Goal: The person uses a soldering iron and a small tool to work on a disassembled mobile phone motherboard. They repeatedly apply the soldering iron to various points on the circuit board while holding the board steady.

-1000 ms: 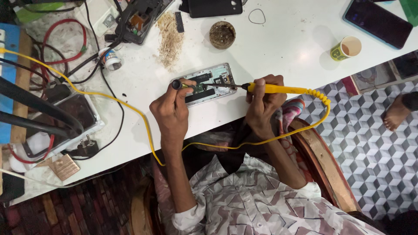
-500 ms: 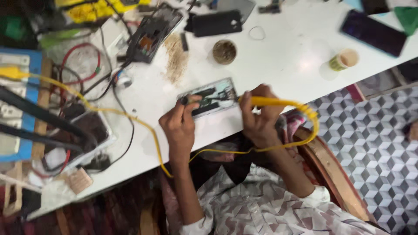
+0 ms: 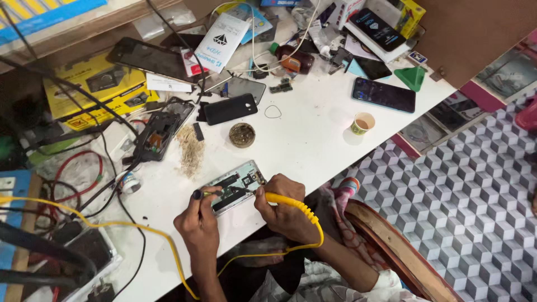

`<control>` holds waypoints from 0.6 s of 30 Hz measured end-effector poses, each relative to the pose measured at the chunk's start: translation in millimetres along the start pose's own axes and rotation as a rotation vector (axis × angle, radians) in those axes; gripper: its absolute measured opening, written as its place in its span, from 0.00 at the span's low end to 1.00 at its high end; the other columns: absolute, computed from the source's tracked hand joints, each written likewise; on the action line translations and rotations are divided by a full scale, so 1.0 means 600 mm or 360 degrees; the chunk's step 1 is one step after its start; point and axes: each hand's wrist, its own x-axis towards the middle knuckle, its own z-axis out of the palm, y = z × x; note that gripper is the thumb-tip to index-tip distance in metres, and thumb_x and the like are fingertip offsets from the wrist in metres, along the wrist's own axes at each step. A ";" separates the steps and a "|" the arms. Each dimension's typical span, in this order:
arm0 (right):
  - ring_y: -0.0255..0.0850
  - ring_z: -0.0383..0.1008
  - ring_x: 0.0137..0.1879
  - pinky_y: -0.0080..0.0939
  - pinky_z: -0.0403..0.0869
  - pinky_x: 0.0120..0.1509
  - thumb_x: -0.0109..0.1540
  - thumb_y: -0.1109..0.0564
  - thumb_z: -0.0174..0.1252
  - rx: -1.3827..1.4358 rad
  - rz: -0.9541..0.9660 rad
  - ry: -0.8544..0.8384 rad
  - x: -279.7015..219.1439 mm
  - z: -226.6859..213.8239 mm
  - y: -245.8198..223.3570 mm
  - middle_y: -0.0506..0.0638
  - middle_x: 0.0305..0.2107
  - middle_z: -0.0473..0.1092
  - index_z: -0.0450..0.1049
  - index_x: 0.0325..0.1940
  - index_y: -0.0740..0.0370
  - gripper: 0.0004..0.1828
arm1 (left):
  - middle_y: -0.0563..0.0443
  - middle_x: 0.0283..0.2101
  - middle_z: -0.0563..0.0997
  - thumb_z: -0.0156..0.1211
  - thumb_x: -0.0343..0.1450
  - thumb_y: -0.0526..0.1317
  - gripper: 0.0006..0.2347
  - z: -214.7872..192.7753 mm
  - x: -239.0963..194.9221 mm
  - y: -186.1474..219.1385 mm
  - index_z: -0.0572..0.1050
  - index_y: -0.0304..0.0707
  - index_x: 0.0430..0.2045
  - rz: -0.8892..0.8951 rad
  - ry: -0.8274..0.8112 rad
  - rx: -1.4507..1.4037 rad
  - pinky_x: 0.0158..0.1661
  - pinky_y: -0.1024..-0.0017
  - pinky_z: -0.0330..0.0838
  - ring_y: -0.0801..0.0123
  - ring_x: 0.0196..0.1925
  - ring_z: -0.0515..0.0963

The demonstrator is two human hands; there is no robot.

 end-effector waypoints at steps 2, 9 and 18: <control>0.47 0.70 0.29 0.46 0.65 0.29 0.62 0.66 0.62 -0.0012 -0.0018 -0.0011 0.010 -0.007 -0.005 0.51 0.26 0.67 0.66 0.34 0.64 0.09 | 0.44 0.37 0.87 0.51 0.74 0.27 0.07 0.000 0.004 0.006 0.79 0.26 0.38 -0.0056 -0.0005 0.0033 0.28 0.70 0.74 0.65 0.29 0.86; 0.45 0.68 0.33 0.46 0.63 0.30 0.60 0.68 0.62 -0.0351 -0.0444 -0.0218 0.032 -0.015 0.004 0.51 0.29 0.67 0.73 0.40 0.63 0.07 | 0.44 0.36 0.87 0.52 0.73 0.26 0.06 -0.003 0.004 0.008 0.79 0.26 0.37 -0.0086 -0.0019 0.0045 0.27 0.69 0.72 0.64 0.24 0.82; 0.45 0.68 0.29 0.46 0.60 0.25 0.59 0.68 0.62 -0.0474 -0.0587 -0.0084 0.028 0.004 0.014 0.52 0.27 0.65 0.72 0.41 0.68 0.08 | 0.46 0.37 0.86 0.52 0.73 0.26 0.07 -0.010 0.000 0.003 0.78 0.30 0.37 0.0201 0.0036 0.0099 0.34 0.68 0.76 0.58 0.33 0.86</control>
